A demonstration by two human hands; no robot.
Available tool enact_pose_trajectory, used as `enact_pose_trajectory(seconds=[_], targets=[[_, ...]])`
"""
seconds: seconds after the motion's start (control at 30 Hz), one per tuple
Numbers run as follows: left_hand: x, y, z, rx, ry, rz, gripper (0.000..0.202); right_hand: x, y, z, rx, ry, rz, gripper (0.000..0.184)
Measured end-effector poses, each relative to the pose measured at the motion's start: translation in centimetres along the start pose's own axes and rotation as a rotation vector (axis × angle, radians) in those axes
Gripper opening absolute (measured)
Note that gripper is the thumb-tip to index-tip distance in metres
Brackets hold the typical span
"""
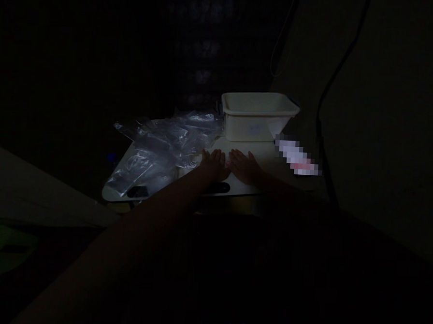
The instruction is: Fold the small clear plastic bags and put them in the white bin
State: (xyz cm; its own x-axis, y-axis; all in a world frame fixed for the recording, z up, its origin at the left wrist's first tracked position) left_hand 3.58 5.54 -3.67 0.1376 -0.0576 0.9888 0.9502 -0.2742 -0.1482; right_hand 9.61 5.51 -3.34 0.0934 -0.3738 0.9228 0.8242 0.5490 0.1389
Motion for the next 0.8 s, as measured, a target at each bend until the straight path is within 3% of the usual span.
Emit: enact_pose_trajectory(seconds=[0.5, 0.8], targets=[[-0.4, -0.3, 0.3, 0.025, -0.03, 0.022, 0.065, -0.2, 3.9, -2.3, -0.034, 0.084, -0.101, 0.043], [-0.1, -0.2, 0.1, 0.02, -0.072, 0.029, 0.064, -1.0, 6.7, -3.5, -0.033, -0.076, -0.135, 0.038]])
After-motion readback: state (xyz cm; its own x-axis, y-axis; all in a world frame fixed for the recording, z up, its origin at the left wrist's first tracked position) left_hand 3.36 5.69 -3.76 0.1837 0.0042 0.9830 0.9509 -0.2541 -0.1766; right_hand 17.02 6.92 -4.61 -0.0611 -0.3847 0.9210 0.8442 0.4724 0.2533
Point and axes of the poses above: each hand's wrist, its own z-axis towards the middle knuckle, its own x-axis out of the back of the hand, y = z × x, the point moved 8 cm from there along z, towards the middle knuckle, and after that the axes turned 10 degrees about y, right-handed, at the moved point
